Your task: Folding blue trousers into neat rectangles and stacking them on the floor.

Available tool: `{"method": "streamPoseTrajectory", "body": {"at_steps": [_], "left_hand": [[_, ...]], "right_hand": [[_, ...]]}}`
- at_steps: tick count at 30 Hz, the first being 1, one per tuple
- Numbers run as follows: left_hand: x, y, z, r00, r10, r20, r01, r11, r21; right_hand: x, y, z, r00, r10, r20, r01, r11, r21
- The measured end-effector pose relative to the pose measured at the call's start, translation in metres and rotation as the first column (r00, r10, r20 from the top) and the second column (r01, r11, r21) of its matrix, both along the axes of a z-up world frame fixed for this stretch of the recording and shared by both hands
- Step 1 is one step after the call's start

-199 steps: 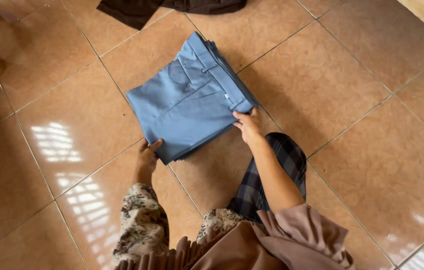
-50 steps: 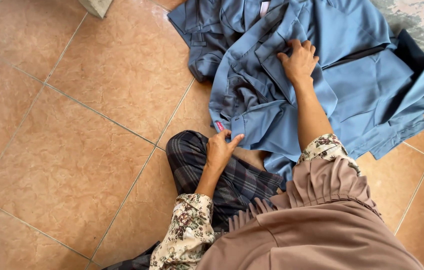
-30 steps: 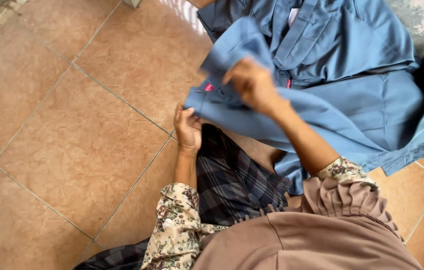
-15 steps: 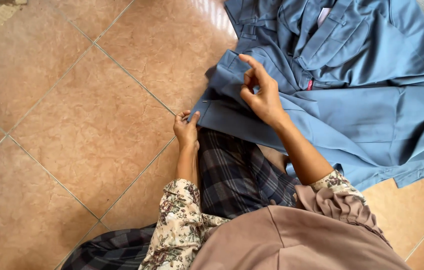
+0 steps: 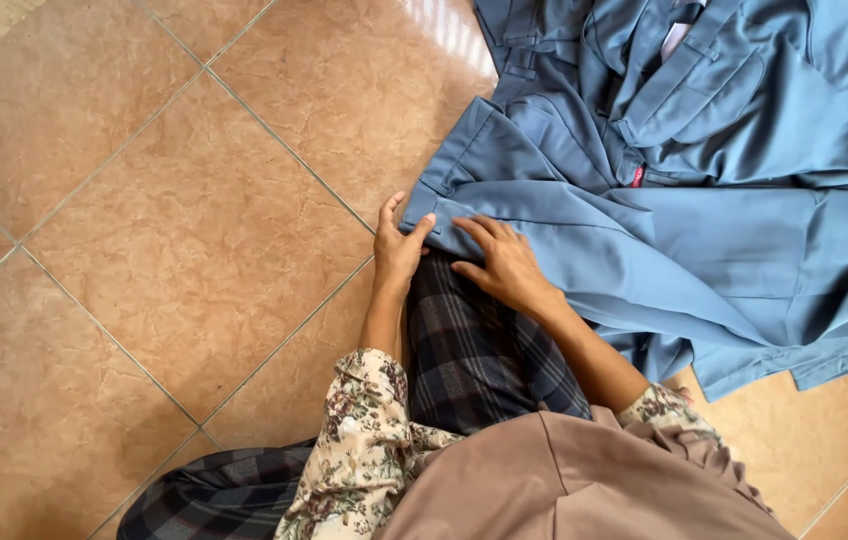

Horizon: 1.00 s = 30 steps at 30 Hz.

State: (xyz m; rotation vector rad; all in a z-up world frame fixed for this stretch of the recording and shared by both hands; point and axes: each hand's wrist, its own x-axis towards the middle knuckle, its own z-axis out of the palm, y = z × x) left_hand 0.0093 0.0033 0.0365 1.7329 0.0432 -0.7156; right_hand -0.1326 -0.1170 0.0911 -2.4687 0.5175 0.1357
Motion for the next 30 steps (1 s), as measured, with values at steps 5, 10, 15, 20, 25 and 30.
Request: {"method": "streamPoseTrajectory", "body": {"at_steps": [5, 10, 15, 20, 25, 30], "left_hand": [[0.033, -0.005, -0.028, 0.985, 0.029, 0.171, -0.026, 0.999, -0.019], [0.078, 0.013, -0.046, 0.915, 0.094, 0.391, -0.131, 0.989, 0.069], [0.135, 0.085, -0.097, 0.823, 0.153, 0.547, -0.277, 0.949, 0.150], [0.141, 0.189, -0.127, 0.741, 0.176, 0.648, -0.399, 0.892, 0.213], [0.129, 0.299, -0.170, 0.696, 0.213, 0.686, -0.517, 0.812, 0.273], [0.117, 0.388, -0.157, 0.777, 0.379, 0.503, -0.615, 0.629, 0.476]], "right_hand": [[-0.015, 0.000, 0.000, 0.974, -0.091, -0.206, 0.089, 0.996, -0.019], [0.025, 0.009, -0.022, 0.973, -0.112, -0.200, 0.096, 0.991, -0.090], [0.102, 0.037, -0.110, 0.973, 0.018, -0.231, -0.093, 0.943, -0.320], [0.152, 0.117, -0.129, 0.946, 0.199, -0.258, -0.291, 0.871, -0.395], [0.162, 0.183, -0.121, 0.893, 0.402, -0.202, -0.450, 0.806, -0.384], [0.158, 0.238, -0.132, 0.795, 0.588, -0.146, -0.593, 0.707, -0.385]]}}
